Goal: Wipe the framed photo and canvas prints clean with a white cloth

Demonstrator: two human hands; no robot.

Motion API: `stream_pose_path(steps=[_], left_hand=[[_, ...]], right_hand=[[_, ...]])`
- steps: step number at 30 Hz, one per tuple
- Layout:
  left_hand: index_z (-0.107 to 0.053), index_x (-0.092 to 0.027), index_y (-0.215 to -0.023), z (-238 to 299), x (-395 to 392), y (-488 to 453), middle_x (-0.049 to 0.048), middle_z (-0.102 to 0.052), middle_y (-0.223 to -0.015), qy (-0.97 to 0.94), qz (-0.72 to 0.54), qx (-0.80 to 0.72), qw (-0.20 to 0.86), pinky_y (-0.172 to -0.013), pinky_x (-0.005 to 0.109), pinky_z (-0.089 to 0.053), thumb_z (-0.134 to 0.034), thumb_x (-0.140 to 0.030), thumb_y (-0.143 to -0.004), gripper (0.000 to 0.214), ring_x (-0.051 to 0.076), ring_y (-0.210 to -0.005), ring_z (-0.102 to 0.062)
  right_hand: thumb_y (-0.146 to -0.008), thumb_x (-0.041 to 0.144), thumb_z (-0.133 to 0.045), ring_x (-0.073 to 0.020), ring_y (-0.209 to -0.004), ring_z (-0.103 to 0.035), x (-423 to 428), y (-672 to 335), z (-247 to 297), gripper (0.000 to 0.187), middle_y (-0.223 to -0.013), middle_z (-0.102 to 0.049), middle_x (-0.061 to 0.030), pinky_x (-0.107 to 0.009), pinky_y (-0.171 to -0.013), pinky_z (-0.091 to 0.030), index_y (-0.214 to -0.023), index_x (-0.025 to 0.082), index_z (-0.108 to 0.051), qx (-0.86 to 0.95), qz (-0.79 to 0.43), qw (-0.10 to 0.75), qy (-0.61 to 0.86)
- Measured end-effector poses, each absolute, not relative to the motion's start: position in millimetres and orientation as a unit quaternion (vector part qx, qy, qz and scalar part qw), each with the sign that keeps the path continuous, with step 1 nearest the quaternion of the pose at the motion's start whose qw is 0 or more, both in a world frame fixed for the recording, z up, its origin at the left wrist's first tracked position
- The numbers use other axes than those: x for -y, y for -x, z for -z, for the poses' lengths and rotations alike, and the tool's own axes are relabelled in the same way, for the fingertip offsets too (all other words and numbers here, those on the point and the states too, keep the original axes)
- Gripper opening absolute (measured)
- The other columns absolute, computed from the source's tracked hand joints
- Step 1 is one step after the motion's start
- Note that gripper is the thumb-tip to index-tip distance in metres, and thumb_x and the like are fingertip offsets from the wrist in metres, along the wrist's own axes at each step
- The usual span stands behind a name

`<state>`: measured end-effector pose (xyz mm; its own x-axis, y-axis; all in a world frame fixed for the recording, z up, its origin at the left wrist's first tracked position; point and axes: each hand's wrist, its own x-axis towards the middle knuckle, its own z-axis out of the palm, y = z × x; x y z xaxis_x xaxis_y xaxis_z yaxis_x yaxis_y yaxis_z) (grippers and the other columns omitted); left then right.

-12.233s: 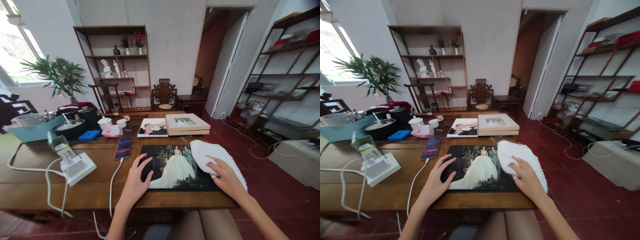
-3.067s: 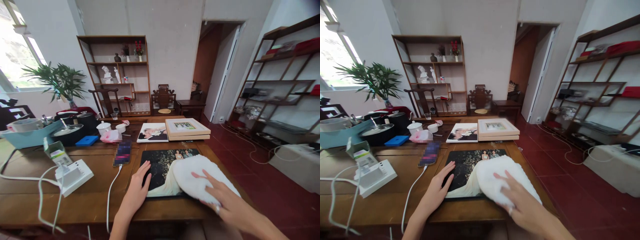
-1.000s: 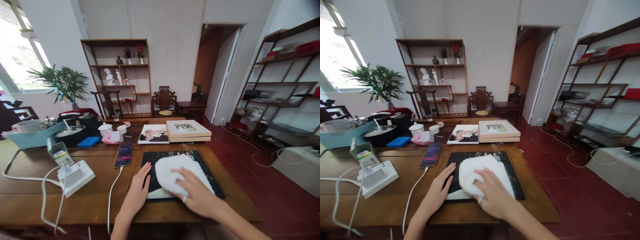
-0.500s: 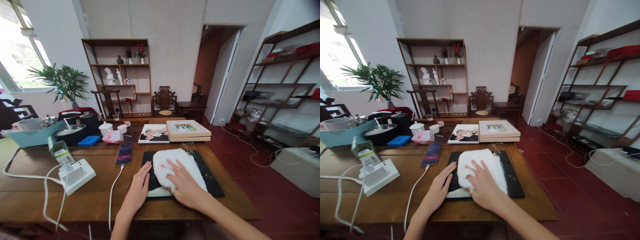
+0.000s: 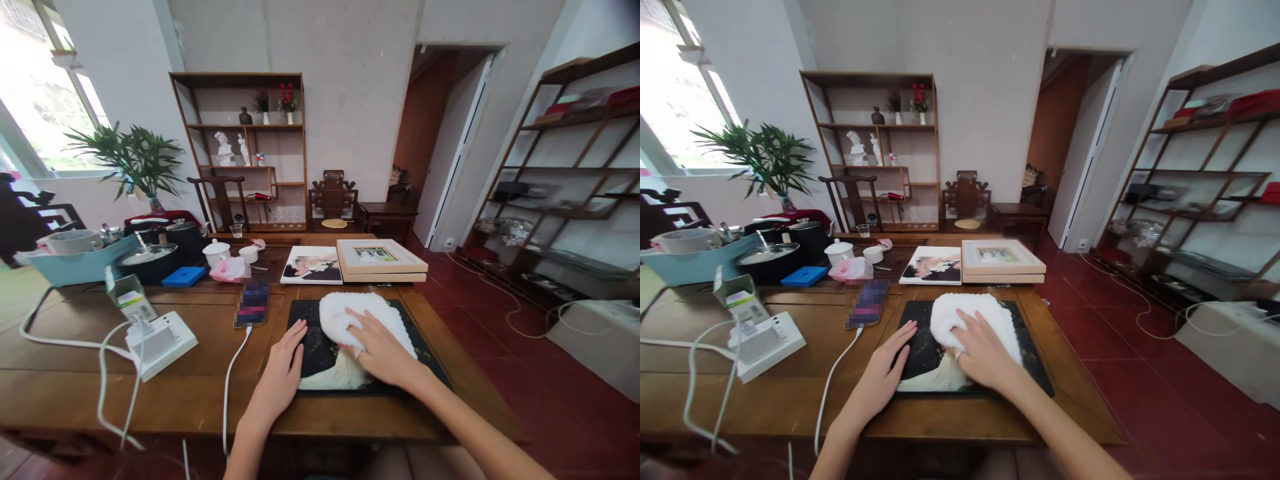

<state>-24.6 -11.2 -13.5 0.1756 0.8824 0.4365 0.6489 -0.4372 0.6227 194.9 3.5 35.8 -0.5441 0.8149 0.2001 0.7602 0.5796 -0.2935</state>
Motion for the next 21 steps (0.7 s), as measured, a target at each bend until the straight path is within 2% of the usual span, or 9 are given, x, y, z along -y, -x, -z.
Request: stream_pose_path(steps=[4,7,10,14,18,21], left_hand=[[-0.052,-0.018,-0.121,13,11,24,0.0085,-0.047,-0.134,-0.748,-0.392,-0.512,0.156,-0.106,0.042,-0.031,-0.034,-0.026,-0.090,0.037,0.019,-0.126,-0.040],[-0.051,-0.017,-0.122,12,12,23,0.0080,-0.046,-0.134,-0.743,-0.393,-0.514,0.169,-0.108,0.041,-0.028,-0.031,-0.029,-0.091,0.038,0.018,-0.127,-0.038],[-0.045,-0.019,-0.127,10,14,23,0.0069,-0.043,-0.137,-0.746,-0.385,-0.513,0.182,-0.109,0.041,-0.026,-0.029,-0.031,-0.092,0.041,0.017,-0.129,-0.035],[-0.033,-0.022,-0.135,6,19,23,0.0046,-0.036,-0.142,-0.743,-0.387,-0.513,0.185,-0.108,0.041,-0.026,-0.028,-0.033,-0.093,0.044,0.017,-0.131,-0.031],[-0.034,-0.020,-0.134,1,20,22,0.0067,-0.037,-0.141,-0.742,-0.382,-0.521,0.178,-0.106,0.040,-0.030,-0.026,-0.033,-0.093,0.044,0.018,-0.130,-0.033],[-0.043,-0.017,-0.129,0,20,21,0.0076,-0.044,-0.136,-0.754,-0.366,-0.519,0.166,-0.105,0.040,-0.031,-0.026,-0.033,-0.093,0.043,0.018,-0.128,-0.036]], right_hand=[[-0.084,0.023,-0.040,-0.0227,-0.132,-0.024,-36,-204,-30,0.033,-0.136,-0.041,-0.0144,-0.046,-0.106,-0.015,-0.110,0.015,-0.057,0.828,-0.043,0.148,0.539],[-0.082,0.023,-0.041,-0.0247,-0.132,-0.023,-30,-200,-27,0.032,-0.133,-0.045,-0.0132,-0.049,-0.106,-0.014,-0.108,0.015,-0.059,0.822,-0.020,0.149,0.549],[-0.080,0.019,-0.042,-0.0241,-0.133,-0.019,-1,-188,-26,0.030,-0.136,-0.042,-0.0064,-0.049,-0.107,-0.010,-0.103,0.019,-0.061,0.866,-0.028,0.159,0.474],[-0.067,0.012,-0.048,-0.0216,-0.135,-0.010,45,-179,-34,0.029,-0.142,-0.033,0.0024,-0.047,-0.109,-0.002,-0.089,0.021,-0.063,0.926,-0.075,0.140,0.341],[-0.064,0.009,-0.048,-0.0202,-0.134,-0.014,73,-190,-51,0.032,-0.140,-0.037,0.0012,-0.045,-0.111,-0.002,-0.090,0.020,-0.063,0.952,-0.136,0.075,0.265],[-0.072,0.012,-0.047,-0.0201,-0.134,-0.016,76,-211,-53,0.034,-0.140,-0.036,-0.0014,-0.044,-0.111,-0.009,-0.102,0.020,-0.061,0.941,-0.169,0.067,0.285]])
